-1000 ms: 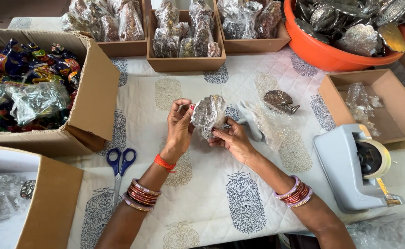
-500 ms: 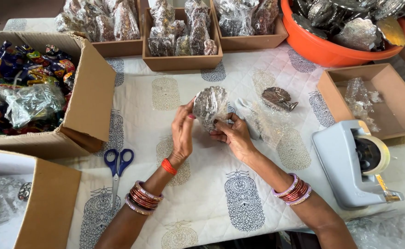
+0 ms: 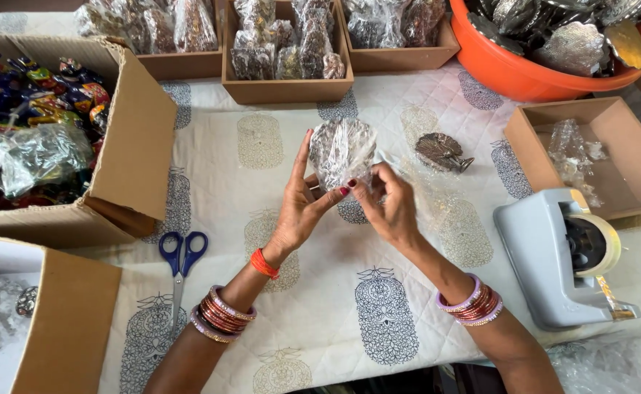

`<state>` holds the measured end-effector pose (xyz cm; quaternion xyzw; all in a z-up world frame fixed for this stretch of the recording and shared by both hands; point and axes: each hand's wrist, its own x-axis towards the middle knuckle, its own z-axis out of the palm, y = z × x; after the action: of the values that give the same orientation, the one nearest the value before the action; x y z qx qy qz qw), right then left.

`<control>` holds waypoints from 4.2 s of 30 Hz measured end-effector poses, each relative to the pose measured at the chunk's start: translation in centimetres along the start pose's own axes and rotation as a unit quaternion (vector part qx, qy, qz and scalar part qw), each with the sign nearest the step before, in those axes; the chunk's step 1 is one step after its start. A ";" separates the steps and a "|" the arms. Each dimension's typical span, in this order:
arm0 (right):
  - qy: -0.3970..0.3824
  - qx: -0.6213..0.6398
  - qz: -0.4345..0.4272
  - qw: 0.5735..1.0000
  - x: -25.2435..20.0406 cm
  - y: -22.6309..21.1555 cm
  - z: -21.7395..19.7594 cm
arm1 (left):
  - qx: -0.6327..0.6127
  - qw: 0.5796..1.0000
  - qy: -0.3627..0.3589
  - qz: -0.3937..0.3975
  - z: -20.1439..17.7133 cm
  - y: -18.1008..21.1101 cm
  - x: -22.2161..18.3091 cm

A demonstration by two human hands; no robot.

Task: Wrapping small decorative items in bubble wrap for packaging.

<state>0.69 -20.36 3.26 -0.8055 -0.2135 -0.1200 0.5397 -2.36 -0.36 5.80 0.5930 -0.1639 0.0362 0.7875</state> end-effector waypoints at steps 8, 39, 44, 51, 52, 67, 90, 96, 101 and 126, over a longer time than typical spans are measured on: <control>0.123 -0.151 -0.289 0.937 -0.1 -7.6 -2.4 | -0.040 0.999 0.006 0.003 2.4 3.6 -0.9; 0.027 -0.257 -0.291 0.921 0.6 -6.8 -3.7 | -0.091 0.994 0.016 -0.066 1.9 3.7 -0.7; -0.013 -0.201 -0.286 0.937 1.0 -6.4 -4.4 | -0.117 0.986 0.017 -0.114 1.7 3.6 -0.6; -0.090 -0.101 -0.253 0.958 1.5 -6.4 -5.4 | -0.194 0.967 -0.022 -0.163 0.7 2.8 -0.4; -0.113 -0.081 -0.231 0.963 1.5 -6.1 -5.6 | -0.191 0.966 -0.029 -0.174 0.5 2.7 -0.3; -0.076 -0.116 -0.229 0.964 1.4 -9.5 -5.6 | -0.115 0.989 0.006 -0.096 1.0 5.0 -0.5; -0.028 -0.322 -0.372 0.870 1.4 -15.1 -5.7 | 0.035 0.999 0.030 -0.020 1.8 6.1 -1.2; -0.064 -0.380 -0.395 0.834 2.4 -15.7 -5.5 | 0.030 0.999 0.003 -0.023 2.1 7.7 -1.7; -0.066 -0.372 -0.385 0.842 2.8 -16.6 -5.6 | -0.056 0.998 -0.013 -0.031 1.8 7.0 -1.5; -0.050 0.082 -0.197 0.976 3.4 -14.6 -8.5 | -0.142 0.987 0.063 -0.042 1.2 3.2 -0.7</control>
<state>-2.89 -22.72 19.92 -0.7057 -0.4037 -0.1659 0.5581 -4.07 -0.48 8.83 0.4784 -0.0921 0.0165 0.8731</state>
